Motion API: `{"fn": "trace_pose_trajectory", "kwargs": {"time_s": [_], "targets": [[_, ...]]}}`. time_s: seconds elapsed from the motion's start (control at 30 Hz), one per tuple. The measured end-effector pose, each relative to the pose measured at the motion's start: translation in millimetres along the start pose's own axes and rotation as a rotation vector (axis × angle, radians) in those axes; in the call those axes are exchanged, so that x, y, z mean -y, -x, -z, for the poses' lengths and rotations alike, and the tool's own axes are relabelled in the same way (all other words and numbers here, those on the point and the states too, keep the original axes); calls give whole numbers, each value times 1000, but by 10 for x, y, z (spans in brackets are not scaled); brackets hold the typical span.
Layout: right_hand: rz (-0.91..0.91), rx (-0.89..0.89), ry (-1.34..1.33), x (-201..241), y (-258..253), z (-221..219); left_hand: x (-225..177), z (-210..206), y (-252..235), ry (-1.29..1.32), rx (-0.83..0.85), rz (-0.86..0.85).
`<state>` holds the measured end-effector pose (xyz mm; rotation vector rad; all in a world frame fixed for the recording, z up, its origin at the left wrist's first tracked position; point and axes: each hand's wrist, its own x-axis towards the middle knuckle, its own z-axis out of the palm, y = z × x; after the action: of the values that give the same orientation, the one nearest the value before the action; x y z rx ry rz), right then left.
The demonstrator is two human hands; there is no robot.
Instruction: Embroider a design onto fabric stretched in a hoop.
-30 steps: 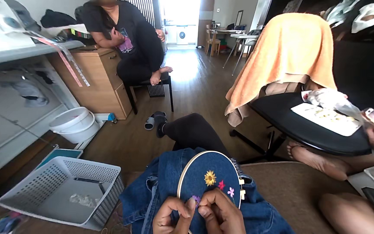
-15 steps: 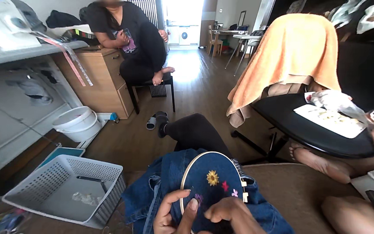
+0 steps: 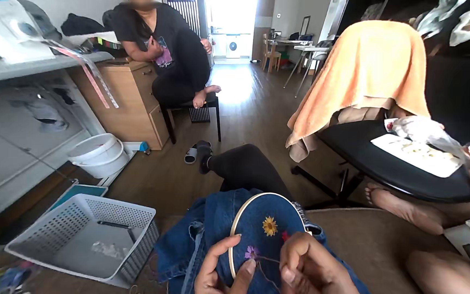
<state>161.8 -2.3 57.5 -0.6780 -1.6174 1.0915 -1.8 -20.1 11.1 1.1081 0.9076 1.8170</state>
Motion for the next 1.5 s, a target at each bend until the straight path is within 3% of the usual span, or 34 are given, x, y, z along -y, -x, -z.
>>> {"fn": "trace_pose_trajectory", "kwargs": {"time_s": [0.1, 0.23, 0.33, 0.5, 0.63, 0.83, 0.97, 1.13, 1.33, 1.43, 1.5], "targets": [[-10, -1, 160, 23, -22, 103, -14, -10, 2, 5, 0, 8], [214, -25, 639, -43, -37, 87, -15, 5, 7, 9, 40, 8], [356, -46, 795, -199, -52, 26, -22, 24, -6, 13, 72, 6], [482, -76, 827, -321, -69, -10, -37, 39, -9, -4, 88, -11], [446, -119, 869, -295, -64, -12, -45, 27, -6, -3, 104, -23], [329, 98, 938, 209, -42, 140, -41, 1, 6, -47, 102, -72], [490, 223, 1070, 436, -213, 75, -15, -22, 3, -113, 138, -169], [708, 174, 1144, 300, -631, 7, -10, -59, 8, -145, 131, -252], [479, 338, 1060, 371, -425, 318, 12, -14, 17, -144, 91, -215], [536, 373, 973, 415, -381, 107, 17, -10, 28, -166, 151, -229], [650, 283, 1030, 356, -485, 2, 14, -25, 31, -178, 163, -249]]}}
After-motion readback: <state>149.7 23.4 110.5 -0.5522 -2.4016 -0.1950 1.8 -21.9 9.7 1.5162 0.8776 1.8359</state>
